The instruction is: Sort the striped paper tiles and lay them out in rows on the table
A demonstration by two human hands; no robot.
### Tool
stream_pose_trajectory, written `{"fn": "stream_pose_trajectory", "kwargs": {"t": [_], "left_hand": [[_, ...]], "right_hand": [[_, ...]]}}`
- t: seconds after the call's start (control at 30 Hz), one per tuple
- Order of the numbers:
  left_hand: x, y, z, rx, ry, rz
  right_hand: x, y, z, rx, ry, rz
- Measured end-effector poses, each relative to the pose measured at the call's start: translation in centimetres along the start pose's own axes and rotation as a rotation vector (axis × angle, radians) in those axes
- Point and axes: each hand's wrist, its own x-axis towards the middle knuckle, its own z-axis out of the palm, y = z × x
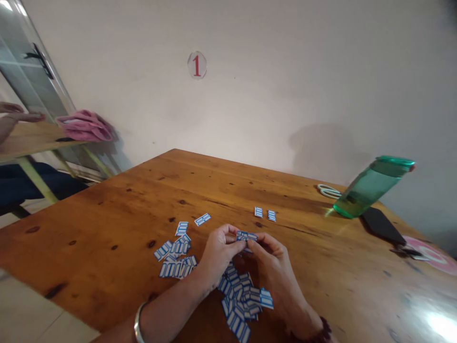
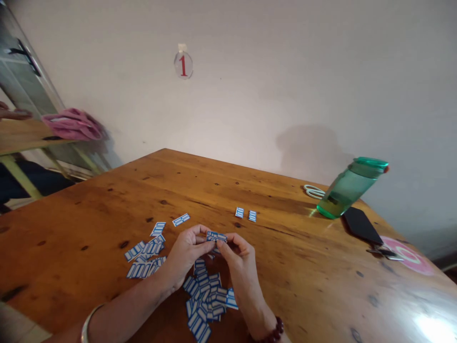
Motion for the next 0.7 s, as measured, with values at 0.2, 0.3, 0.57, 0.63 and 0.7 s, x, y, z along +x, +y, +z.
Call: {"fn": "stream_pose_trajectory", "kwargs": {"t": [0.2, 0.3, 0.57, 0.63, 0.7], "left_hand": [[-0.17, 0.22, -0.16, -0.073, -0.055, -0.065], [-0.19, 0.29, -0.40, -0.111, -0.080, -0.073], [0.01, 0.26, -0.42, 0.018, -0.031, -0.032], [0.10, 0.18, -0.50, 0.027, -0.007, -0.020], [0.17, 0.12, -0.61, 0.007, 0.009, -0.022]], "right_hand": [[-0.22, -0.68, 0.08, 0.050, 0.044, 0.008], [-0.33, -0.98, 0.15, 0.072, 0.062, 0.030], [0.02, -0.46, -0.21, 0.128, 0.026, 0.061], [0.13, -0.42, -0.34, 0.134, 0.020, 0.062], [0.21, -0.51, -0.47, 0.146, 0.025, 0.055]]}}
